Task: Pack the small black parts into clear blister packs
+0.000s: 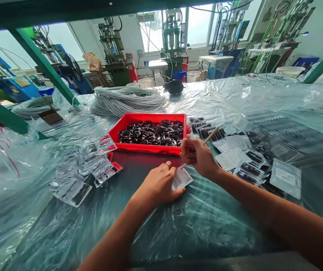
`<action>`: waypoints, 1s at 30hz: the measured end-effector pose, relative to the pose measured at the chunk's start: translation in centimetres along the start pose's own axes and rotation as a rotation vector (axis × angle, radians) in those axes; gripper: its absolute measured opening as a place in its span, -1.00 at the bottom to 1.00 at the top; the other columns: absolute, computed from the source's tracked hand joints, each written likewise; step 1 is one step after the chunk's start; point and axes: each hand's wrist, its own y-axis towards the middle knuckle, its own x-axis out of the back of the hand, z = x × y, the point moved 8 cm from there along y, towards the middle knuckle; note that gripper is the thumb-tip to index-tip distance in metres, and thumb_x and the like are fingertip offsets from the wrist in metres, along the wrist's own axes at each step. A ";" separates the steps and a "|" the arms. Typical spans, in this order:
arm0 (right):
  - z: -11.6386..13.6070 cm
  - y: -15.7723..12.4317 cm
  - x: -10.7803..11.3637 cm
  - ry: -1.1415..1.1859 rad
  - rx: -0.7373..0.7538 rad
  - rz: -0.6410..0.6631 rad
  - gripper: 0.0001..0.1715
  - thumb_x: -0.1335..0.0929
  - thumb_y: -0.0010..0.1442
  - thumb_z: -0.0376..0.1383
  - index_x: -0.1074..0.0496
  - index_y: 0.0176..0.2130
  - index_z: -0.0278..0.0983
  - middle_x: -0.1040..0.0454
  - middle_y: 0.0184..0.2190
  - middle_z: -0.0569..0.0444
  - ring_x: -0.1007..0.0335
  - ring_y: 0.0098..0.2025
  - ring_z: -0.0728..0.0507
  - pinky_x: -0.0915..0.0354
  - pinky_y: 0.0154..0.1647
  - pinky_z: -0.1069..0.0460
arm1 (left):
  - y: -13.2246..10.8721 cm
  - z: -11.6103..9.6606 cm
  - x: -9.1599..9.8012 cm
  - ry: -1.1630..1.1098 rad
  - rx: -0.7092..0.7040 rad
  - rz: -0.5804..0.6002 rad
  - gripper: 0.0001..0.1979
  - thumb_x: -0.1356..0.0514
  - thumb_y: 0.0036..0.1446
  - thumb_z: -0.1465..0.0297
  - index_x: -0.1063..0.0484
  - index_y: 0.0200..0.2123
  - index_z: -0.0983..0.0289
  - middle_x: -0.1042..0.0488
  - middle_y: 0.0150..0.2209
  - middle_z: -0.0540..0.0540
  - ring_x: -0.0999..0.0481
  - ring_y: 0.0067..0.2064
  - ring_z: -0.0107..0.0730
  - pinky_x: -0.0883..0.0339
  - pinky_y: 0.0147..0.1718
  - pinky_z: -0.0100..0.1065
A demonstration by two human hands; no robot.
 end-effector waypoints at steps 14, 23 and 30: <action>-1.2 0.0 -0.5 0.032 0.128 -0.099 -0.36 -0.40 0.05 0.11 -0.15 -0.70 -0.25 -0.04 -0.76 0.26 0.18 -0.74 0.12 0.21 -0.75 0.13 | 0.3 -0.2 0.3 -0.066 -0.063 -0.023 -0.56 -0.24 0.07 0.17 -0.48 -0.02 0.27 -0.48 0.01 0.22 -0.52 0.00 -0.05 -0.42 -0.01 -0.16; -1.8 0.6 -0.2 -0.118 0.116 -0.091 -0.41 -0.31 0.14 0.04 -0.15 -0.70 -0.24 -0.05 -0.77 0.25 0.12 -0.75 0.10 0.17 -0.73 0.11 | 0.5 0.4 0.1 -0.123 -0.081 -0.082 -0.58 -0.27 0.02 0.17 -0.51 -0.06 0.22 -0.50 -0.02 0.16 -0.53 -0.03 -0.10 -0.41 -0.01 -0.22; -3.2 0.2 -0.4 -0.167 0.051 -0.087 -0.43 -0.23 0.17 -0.01 -0.12 -0.73 -0.21 0.04 -0.82 0.26 0.14 -0.75 0.07 0.16 -0.73 0.10 | 0.7 0.6 -0.2 -0.090 -0.032 -0.083 -0.65 -0.27 -0.02 0.16 -0.54 -0.16 0.17 -0.51 -0.11 0.11 -0.56 -0.11 -0.10 -0.43 -0.15 -0.25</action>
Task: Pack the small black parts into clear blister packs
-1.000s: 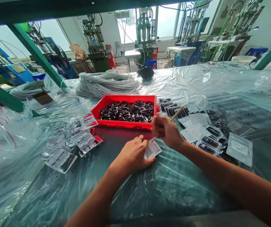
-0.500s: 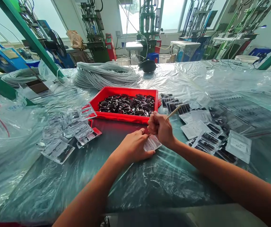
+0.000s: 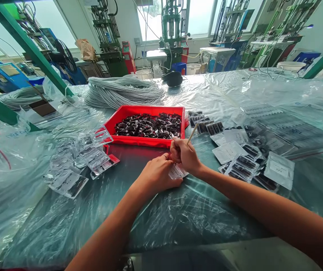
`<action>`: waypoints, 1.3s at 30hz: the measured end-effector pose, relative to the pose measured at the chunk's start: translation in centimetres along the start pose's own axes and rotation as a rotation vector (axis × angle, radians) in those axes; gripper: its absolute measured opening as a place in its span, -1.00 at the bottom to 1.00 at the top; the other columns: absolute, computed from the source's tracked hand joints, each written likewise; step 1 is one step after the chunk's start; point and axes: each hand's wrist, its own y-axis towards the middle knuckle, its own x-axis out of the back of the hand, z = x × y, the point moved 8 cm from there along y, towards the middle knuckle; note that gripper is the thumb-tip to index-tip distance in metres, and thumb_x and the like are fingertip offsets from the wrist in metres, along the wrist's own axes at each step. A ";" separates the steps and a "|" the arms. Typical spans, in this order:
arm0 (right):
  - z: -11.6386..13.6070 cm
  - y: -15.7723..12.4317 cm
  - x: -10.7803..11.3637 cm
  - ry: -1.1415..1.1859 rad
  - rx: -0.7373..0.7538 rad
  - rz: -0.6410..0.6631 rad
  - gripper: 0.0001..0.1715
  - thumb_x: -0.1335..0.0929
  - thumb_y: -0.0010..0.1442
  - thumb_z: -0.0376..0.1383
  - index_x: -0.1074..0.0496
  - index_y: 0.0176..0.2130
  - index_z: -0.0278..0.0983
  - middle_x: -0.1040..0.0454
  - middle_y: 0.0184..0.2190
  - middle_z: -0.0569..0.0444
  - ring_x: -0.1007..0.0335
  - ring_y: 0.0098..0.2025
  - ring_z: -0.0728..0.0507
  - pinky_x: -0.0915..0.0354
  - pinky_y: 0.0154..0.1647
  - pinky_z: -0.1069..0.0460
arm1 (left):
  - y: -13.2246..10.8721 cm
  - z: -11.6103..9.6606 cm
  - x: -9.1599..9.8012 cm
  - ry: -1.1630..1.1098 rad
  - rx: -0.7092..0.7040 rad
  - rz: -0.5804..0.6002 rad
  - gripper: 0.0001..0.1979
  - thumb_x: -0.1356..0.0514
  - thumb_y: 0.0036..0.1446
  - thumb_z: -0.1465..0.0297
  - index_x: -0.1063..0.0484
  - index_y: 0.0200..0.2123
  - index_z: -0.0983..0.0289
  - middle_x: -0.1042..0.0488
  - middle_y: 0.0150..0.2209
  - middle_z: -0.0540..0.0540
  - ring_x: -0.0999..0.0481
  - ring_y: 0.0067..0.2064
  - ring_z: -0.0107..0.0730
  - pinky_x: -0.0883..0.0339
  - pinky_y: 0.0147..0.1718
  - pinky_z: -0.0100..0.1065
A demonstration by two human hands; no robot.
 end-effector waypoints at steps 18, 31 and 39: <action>2.3 -0.4 1.1 0.228 0.024 0.026 -0.45 -0.37 0.11 0.02 -0.17 -0.65 -0.25 0.01 -0.75 0.29 0.19 -0.73 0.11 0.19 -0.73 0.14 | 0.5 0.2 0.0 -0.022 0.023 -0.041 -0.45 -0.34 0.01 0.09 -0.43 -0.03 0.32 -0.45 -0.04 0.25 -0.47 0.00 0.02 -0.39 0.00 -0.04; 1.5 -0.5 0.9 -0.056 0.127 0.030 -0.40 -0.28 0.21 0.06 -0.19 -0.66 -0.25 -0.05 -0.73 0.24 0.09 -0.68 0.07 0.12 -0.66 0.08 | 0.7 -0.5 -1.0 -0.161 0.140 -0.135 -0.41 -0.35 -0.02 0.12 -0.36 0.02 0.30 -0.45 0.02 0.23 -0.48 0.04 -0.01 -0.38 0.03 -0.08; 0.8 -0.2 0.5 -0.061 0.147 0.081 -0.46 -0.23 0.26 -0.09 -0.16 -0.67 -0.23 -0.04 -0.74 0.24 0.09 -0.69 0.06 0.11 -0.65 0.08 | 0.6 -0.3 -0.9 -0.217 0.177 -0.156 -0.44 -0.38 -0.06 0.14 -0.39 -0.01 0.24 -0.48 -0.07 0.15 -0.52 -0.03 -0.05 -0.41 -0.05 -0.16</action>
